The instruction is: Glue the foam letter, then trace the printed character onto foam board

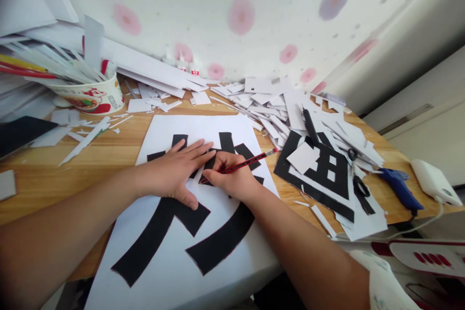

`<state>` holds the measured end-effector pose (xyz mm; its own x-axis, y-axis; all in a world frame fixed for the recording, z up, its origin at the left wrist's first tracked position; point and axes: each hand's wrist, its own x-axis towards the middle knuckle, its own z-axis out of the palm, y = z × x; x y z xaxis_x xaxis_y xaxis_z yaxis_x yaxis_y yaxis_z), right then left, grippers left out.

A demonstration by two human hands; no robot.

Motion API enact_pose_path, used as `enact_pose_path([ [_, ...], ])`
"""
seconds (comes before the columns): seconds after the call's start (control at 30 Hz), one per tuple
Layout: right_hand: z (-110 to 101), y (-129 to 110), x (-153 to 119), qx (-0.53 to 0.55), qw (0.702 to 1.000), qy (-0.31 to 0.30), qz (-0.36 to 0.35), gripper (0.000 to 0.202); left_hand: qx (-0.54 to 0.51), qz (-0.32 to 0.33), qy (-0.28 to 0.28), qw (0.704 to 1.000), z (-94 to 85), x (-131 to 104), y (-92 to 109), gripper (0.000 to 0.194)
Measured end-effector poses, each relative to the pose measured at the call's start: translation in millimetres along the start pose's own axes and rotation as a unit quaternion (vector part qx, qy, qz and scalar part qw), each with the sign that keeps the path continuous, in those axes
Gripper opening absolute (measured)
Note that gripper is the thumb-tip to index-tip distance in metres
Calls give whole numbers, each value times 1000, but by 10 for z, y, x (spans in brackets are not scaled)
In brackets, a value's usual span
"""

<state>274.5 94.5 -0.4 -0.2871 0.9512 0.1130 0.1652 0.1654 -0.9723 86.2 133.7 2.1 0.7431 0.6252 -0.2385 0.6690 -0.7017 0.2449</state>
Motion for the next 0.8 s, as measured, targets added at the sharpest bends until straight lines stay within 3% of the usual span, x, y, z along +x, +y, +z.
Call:
enact_pose_path([
  [0.3,-8,28,12,-55,998,22,12,27,1,-6,-4,1000,11,4,2,133],
  [0.57,-4,52,24,-84,994,56,30,27,1,-6,-6,1000,-6,-12,23,123],
  [0.8,8,64,36,-115,990,77,1,26,9,-21,-21,1000,-29,-9,36,131],
])
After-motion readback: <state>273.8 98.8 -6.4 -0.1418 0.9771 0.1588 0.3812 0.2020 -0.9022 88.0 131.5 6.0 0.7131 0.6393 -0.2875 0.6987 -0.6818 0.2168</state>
